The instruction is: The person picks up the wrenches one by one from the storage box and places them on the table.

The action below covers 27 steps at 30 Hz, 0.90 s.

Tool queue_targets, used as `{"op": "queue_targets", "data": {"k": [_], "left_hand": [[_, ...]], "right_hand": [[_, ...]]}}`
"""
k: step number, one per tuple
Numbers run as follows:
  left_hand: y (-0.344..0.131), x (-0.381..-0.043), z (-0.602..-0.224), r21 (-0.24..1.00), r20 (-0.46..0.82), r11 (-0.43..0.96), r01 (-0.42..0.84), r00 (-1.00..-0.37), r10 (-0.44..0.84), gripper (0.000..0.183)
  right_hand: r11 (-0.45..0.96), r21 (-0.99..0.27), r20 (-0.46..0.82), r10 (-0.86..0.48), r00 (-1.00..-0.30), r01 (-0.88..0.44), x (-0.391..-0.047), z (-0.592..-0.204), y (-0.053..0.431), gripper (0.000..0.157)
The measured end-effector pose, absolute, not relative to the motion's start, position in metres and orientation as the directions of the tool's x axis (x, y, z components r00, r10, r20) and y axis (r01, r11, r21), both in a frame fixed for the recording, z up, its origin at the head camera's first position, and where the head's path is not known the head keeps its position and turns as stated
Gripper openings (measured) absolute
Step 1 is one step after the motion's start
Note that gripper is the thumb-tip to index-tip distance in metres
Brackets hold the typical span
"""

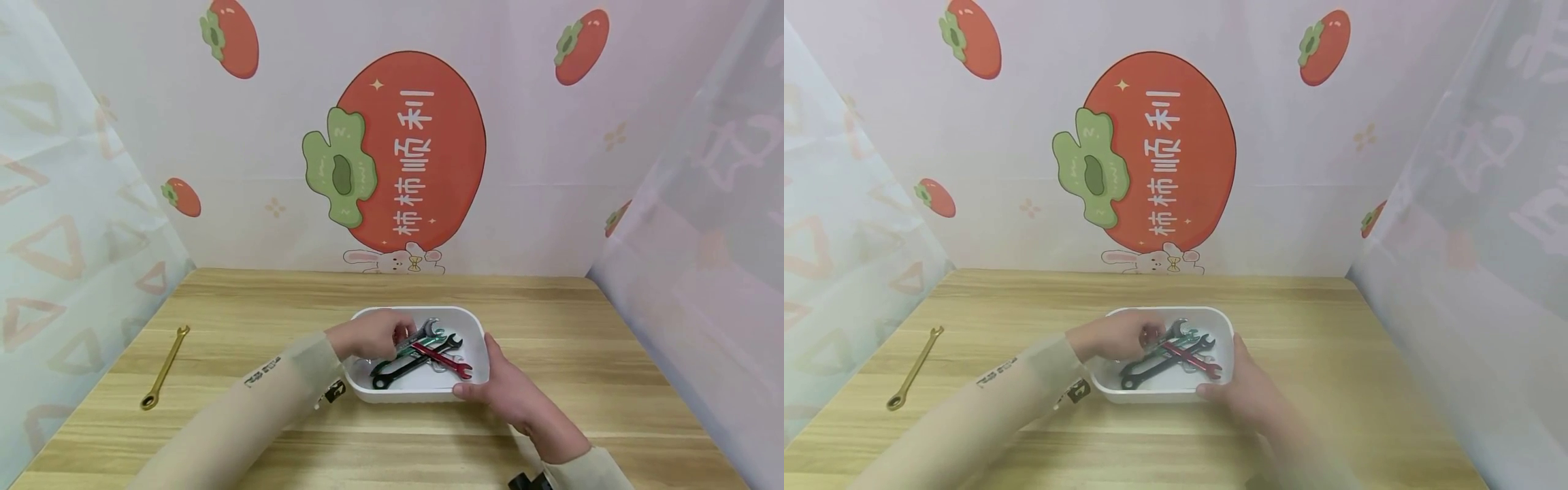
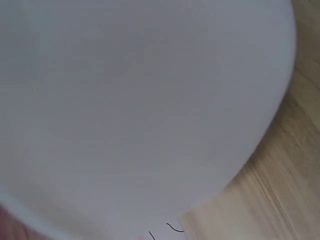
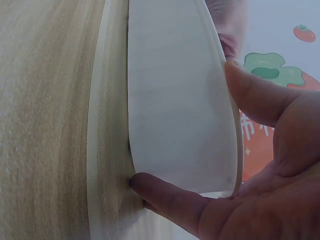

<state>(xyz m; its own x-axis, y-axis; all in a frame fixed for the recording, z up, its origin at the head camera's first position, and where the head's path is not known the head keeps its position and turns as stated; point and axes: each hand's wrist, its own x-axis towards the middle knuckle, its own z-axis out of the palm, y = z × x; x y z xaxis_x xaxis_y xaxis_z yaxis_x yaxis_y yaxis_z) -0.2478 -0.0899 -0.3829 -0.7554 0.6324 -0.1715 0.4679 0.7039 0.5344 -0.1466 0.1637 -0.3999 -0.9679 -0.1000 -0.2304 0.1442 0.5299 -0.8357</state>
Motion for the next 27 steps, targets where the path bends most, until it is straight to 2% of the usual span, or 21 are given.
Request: {"op": "queue_targets", "data": {"k": [4, 8, 13, 20, 27], "left_hand": [[-0.096, -0.250, -0.381, 0.690, -0.156, 0.641, 0.336, -0.795, 0.586, 0.042], [-0.099, -0.250, -0.376, 0.847, -0.191, 0.517, 0.121, -0.839, 0.509, 0.046], [-0.105, -0.251, -0.372, 0.946, -0.230, 0.310, -0.095, -0.869, 0.438, 0.053], [-0.122, -0.250, -0.365, 0.973, -0.224, 0.140, -0.184, -0.897, 0.381, 0.051], [-0.152, -0.250, -0.361, 0.978, -0.206, 0.103, -0.182, -0.922, 0.328, 0.053]], "right_hand": [[0.533, -0.832, -0.238, -0.099, -0.966, 0.151, -0.146, -0.399, 0.163, 0.124], [0.531, -0.835, -0.235, -0.104, -0.966, 0.146, -0.145, -0.399, 0.162, 0.124], [0.519, -0.844, -0.222, -0.114, -0.968, 0.132, -0.147, -0.400, 0.162, 0.124], [0.526, -0.842, -0.215, -0.128, -0.968, 0.117, -0.146, -0.399, 0.162, 0.125], [0.529, -0.838, -0.225, -0.115, -0.967, 0.132, -0.145, -0.397, 0.163, 0.125]]}}
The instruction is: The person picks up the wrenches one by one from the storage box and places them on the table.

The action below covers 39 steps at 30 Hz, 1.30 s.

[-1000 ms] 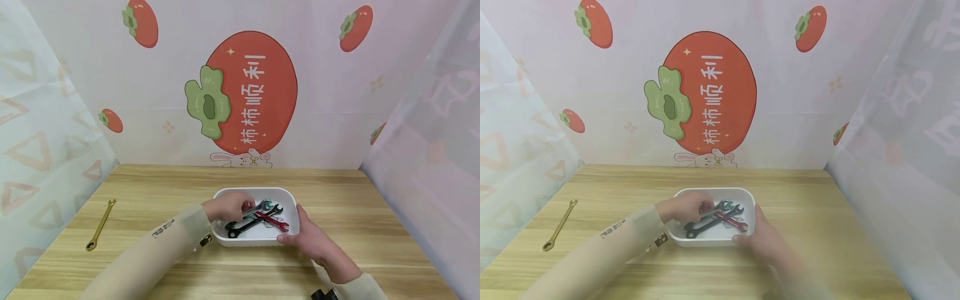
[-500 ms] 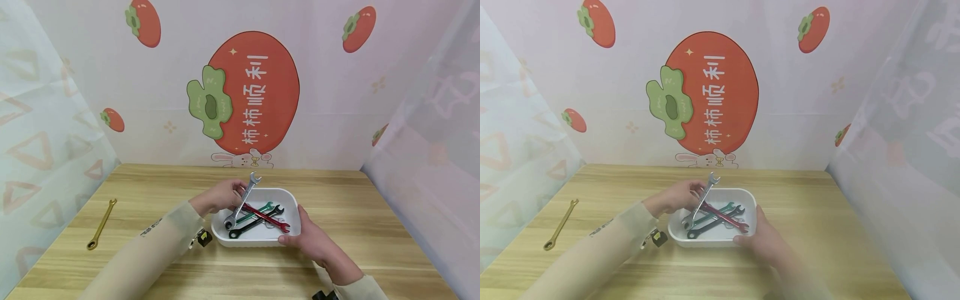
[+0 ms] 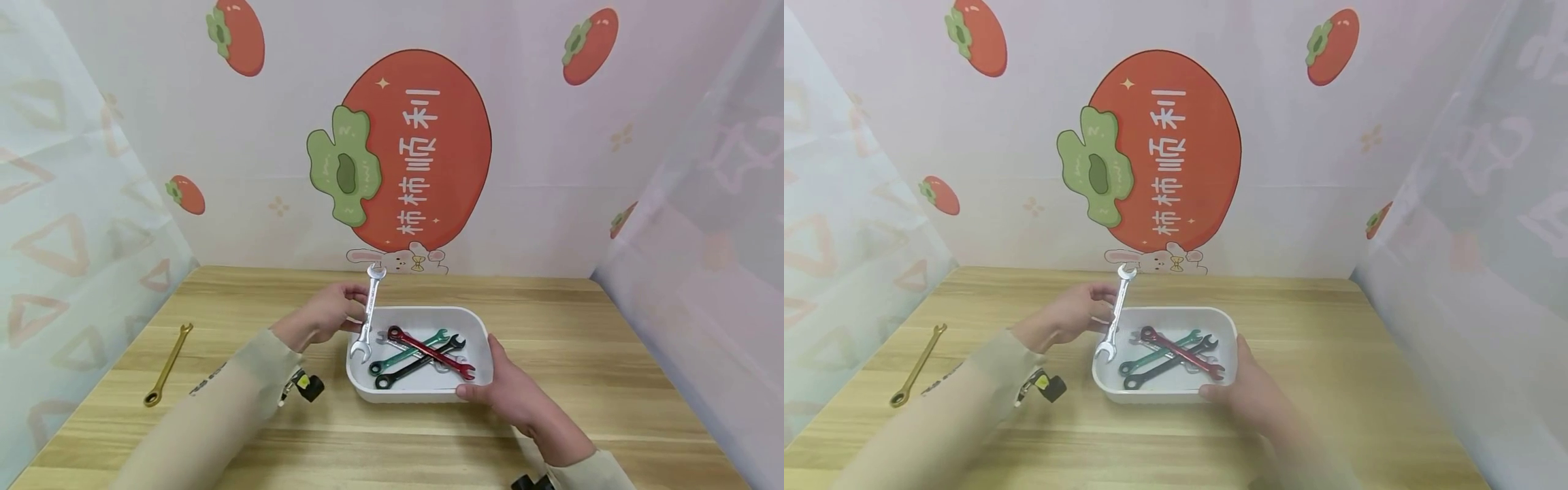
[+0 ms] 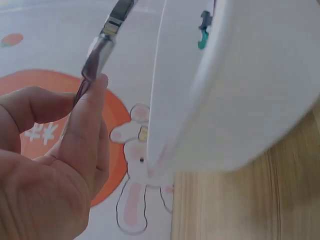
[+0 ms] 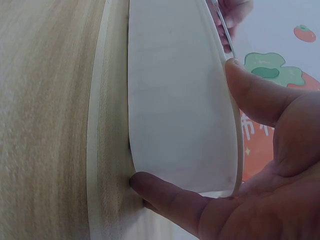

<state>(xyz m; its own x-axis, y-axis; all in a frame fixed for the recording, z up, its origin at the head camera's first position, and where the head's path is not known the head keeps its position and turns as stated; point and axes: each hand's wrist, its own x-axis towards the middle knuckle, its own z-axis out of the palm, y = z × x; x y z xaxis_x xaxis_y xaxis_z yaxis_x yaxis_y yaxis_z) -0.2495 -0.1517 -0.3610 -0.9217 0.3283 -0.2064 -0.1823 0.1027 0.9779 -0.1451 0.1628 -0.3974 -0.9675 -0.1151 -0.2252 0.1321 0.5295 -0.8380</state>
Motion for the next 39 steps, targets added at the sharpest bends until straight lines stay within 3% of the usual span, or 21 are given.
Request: {"op": "queue_targets", "data": {"k": [9, 28, 39], "left_hand": [[-0.193, -0.250, -0.368, 0.980, -0.199, 0.086, -0.182, -0.936, 0.290, 0.051], [-0.318, -0.206, -0.401, 0.910, -0.310, 0.321, -0.262, -0.945, 0.108, 0.051], [-0.355, -0.191, -0.414, 0.860, -0.339, 0.402, -0.315, -0.941, -0.011, 0.046]], "right_hand": [[0.539, -0.833, -0.225, -0.125, -0.966, 0.125, -0.142, -0.392, 0.163, 0.124], [0.533, -0.837, -0.225, -0.123, -0.967, 0.127, -0.145, -0.396, 0.165, 0.124], [0.532, -0.836, -0.235, -0.128, -0.964, 0.133, -0.144, -0.396, 0.164, 0.124]]}}
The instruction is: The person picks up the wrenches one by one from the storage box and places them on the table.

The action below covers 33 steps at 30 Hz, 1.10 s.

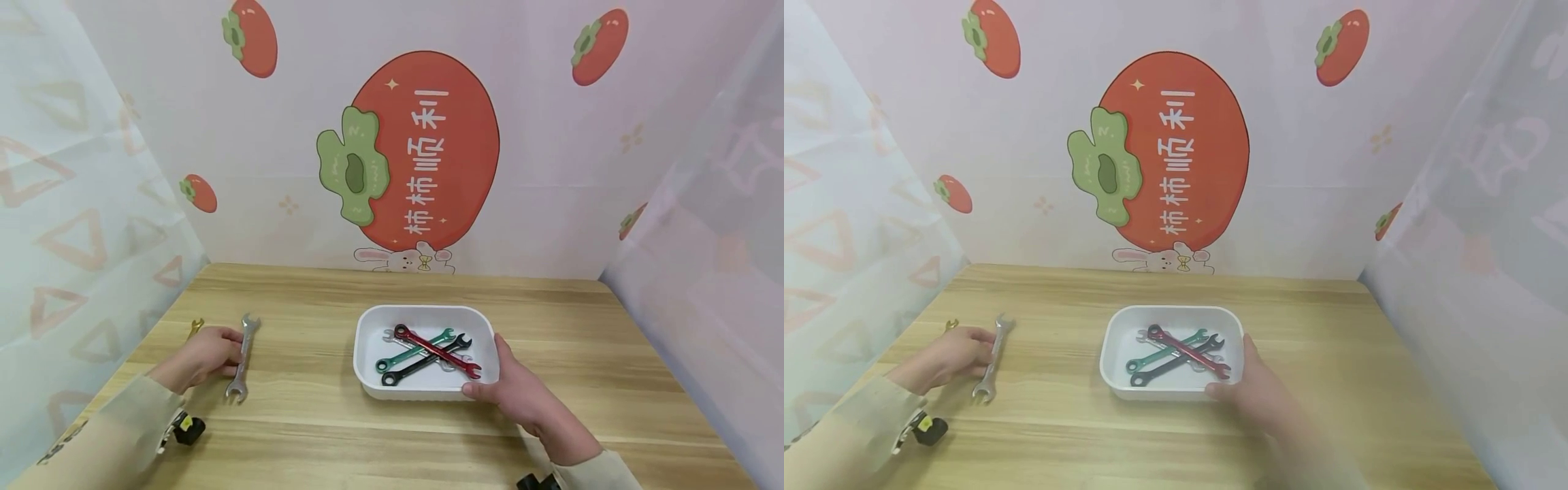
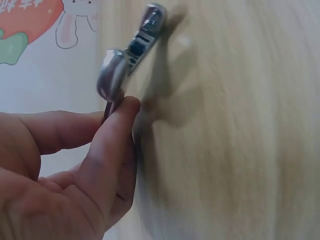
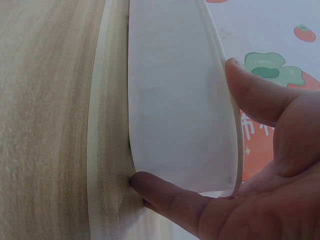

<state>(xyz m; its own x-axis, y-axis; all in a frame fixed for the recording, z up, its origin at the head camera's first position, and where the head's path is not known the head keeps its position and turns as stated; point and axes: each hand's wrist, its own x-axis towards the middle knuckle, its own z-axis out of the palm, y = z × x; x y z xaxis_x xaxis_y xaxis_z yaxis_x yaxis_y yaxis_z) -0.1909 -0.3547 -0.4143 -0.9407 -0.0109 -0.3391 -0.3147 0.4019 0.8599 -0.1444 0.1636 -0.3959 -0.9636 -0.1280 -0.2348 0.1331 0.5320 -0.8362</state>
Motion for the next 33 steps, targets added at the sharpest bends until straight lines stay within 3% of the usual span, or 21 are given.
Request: {"op": "queue_targets", "data": {"k": [20, 23, 28, 33], "left_hand": [[-0.359, -0.187, -0.401, 0.732, -0.301, 0.629, -0.261, -0.953, -0.044, 0.029], [-0.359, -0.188, -0.398, 0.805, -0.322, 0.517, -0.292, -0.946, -0.034, 0.037], [-0.359, -0.188, -0.397, 0.874, -0.458, 0.202, -0.443, -0.888, 0.036, 0.075], [-0.370, -0.182, -0.402, 0.856, -0.508, 0.161, -0.491, -0.857, 0.091, 0.095]], "right_hand": [[0.540, -0.832, -0.230, -0.130, -0.965, 0.125, -0.147, -0.404, 0.167, 0.127], [0.539, -0.834, -0.224, -0.133, -0.966, 0.119, -0.147, -0.402, 0.167, 0.126], [0.544, -0.831, -0.222, -0.133, -0.966, 0.116, -0.146, -0.399, 0.166, 0.126], [0.533, -0.837, -0.227, -0.130, -0.965, 0.124, -0.146, -0.401, 0.166, 0.126]]}}
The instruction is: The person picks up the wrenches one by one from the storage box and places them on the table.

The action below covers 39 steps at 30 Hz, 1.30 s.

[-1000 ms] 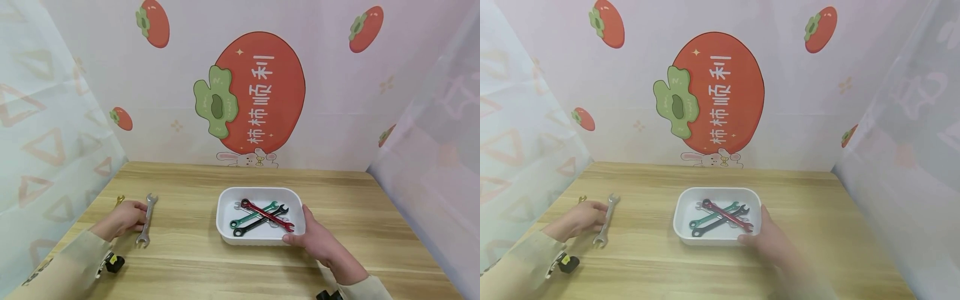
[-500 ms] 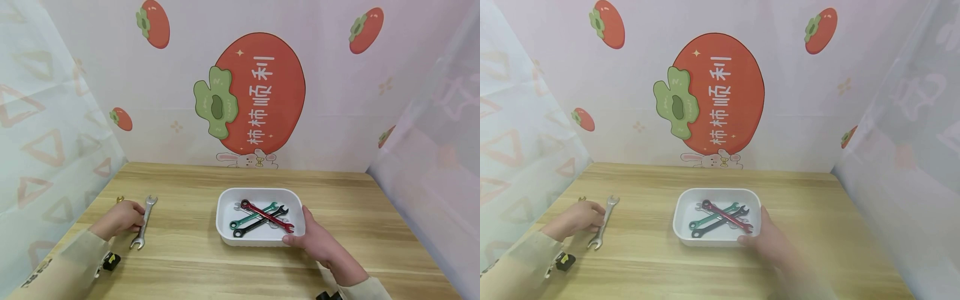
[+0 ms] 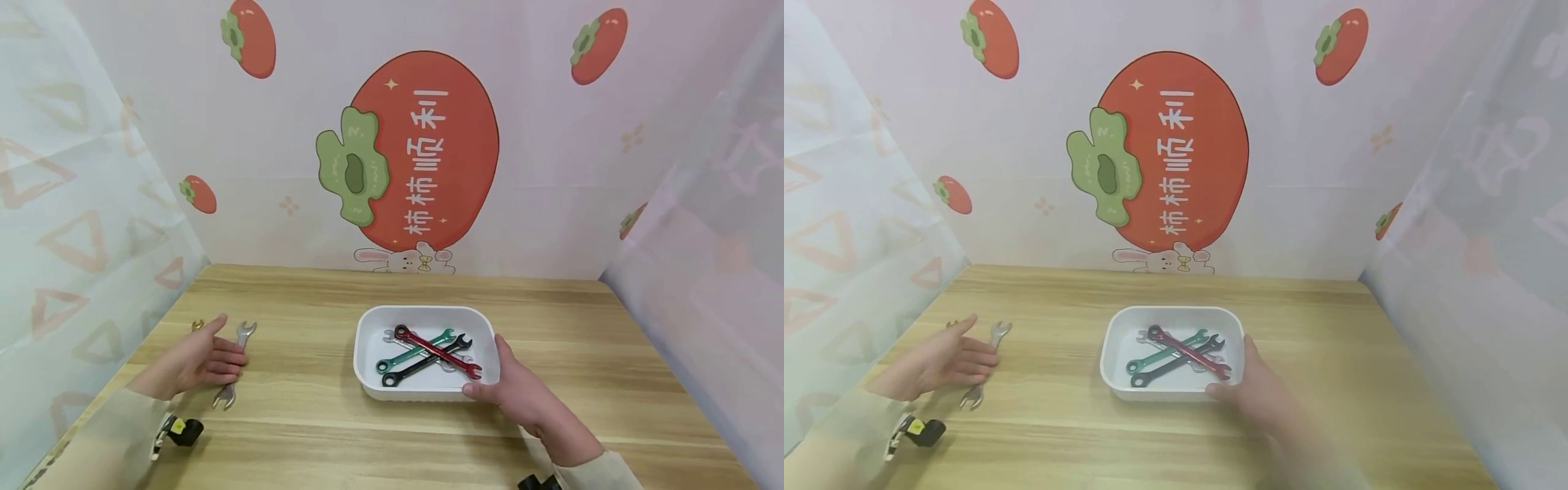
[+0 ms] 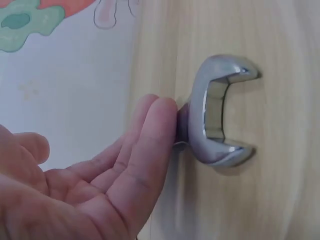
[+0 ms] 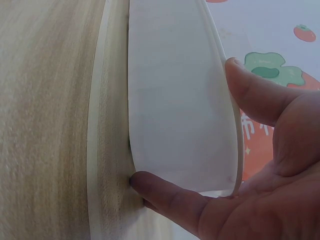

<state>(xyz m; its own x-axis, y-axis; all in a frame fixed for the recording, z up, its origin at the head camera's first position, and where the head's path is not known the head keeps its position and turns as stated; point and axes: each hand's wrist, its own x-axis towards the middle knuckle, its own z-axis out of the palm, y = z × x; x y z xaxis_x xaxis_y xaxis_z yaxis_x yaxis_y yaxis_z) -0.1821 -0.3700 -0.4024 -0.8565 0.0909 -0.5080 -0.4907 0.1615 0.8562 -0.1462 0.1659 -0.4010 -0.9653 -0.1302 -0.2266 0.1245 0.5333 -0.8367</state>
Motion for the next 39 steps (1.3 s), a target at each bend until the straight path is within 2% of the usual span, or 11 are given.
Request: {"op": "queue_targets", "data": {"k": [5, 12, 20, 30, 39], "left_hand": [[-0.385, -0.176, -0.403, 0.856, -0.502, 0.188, -0.482, -0.861, 0.083, 0.100], [-0.401, -0.168, -0.401, 0.840, -0.491, 0.269, -0.470, -0.871, 0.010, 0.100], [-0.418, -0.169, -0.399, 0.804, -0.457, 0.417, -0.423, -0.889, -0.022, 0.103], [-0.429, -0.173, -0.394, 0.781, -0.461, 0.458, -0.426, -0.886, -0.037, 0.106], [-0.427, -0.178, -0.396, 0.775, -0.465, 0.464, -0.430, -0.884, -0.042, 0.102]], "right_hand": [[0.526, -0.840, -0.235, -0.132, -0.963, 0.133, -0.146, -0.399, 0.165, 0.125], [0.533, -0.836, -0.237, -0.135, -0.962, 0.131, -0.145, -0.396, 0.164, 0.124], [0.523, -0.843, -0.227, -0.135, -0.964, 0.125, -0.145, -0.398, 0.165, 0.123], [0.528, -0.840, -0.224, -0.133, -0.965, 0.122, -0.145, -0.398, 0.165, 0.123], [0.533, -0.838, -0.226, -0.135, -0.965, 0.121, -0.147, -0.403, 0.167, 0.124]]}}
